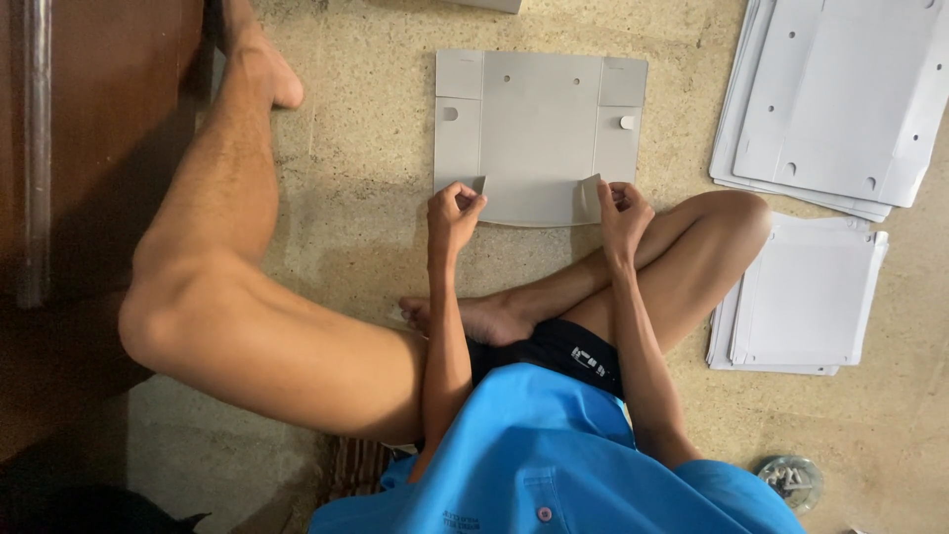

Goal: The person assembles a cardboard box by hand while sitting on the floor, folding the side tabs into place and then placing the finished lid on top.

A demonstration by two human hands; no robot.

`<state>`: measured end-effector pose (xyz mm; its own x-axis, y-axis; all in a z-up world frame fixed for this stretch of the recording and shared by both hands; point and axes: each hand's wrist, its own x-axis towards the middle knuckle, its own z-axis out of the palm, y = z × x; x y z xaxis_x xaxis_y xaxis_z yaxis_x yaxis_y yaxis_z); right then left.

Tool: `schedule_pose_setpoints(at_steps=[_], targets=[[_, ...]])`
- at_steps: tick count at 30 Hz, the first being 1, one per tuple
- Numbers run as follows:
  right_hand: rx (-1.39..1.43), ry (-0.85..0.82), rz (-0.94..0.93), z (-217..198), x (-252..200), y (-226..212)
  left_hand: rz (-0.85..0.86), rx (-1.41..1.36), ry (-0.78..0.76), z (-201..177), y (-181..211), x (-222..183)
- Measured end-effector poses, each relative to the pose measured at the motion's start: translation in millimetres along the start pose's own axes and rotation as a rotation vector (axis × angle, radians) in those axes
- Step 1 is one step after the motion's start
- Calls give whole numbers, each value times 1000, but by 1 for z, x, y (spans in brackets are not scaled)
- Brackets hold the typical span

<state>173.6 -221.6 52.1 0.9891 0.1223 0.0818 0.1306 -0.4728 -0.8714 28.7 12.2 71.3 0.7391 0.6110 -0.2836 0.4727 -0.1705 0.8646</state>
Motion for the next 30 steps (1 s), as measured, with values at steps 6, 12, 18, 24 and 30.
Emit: schedule_pose_setpoints(at_steps=[6, 12, 18, 24, 30], targets=[[-18, 46, -11, 0, -1, -5, 25, 51, 14, 5, 2, 0], [-65, 59, -6, -1, -3, -15, 8, 72, 70, 5, 14, -3], [-128, 80, -19, -5, -4, -22, -6, 55, 118, 11, 15, -1], [-85, 63, -115, -2, -4, -29, -29, 10, 137, 12, 11, -1], [-196, -15, -479, 16, -19, -85, -67, -43, 113, 6, 17, -3]])
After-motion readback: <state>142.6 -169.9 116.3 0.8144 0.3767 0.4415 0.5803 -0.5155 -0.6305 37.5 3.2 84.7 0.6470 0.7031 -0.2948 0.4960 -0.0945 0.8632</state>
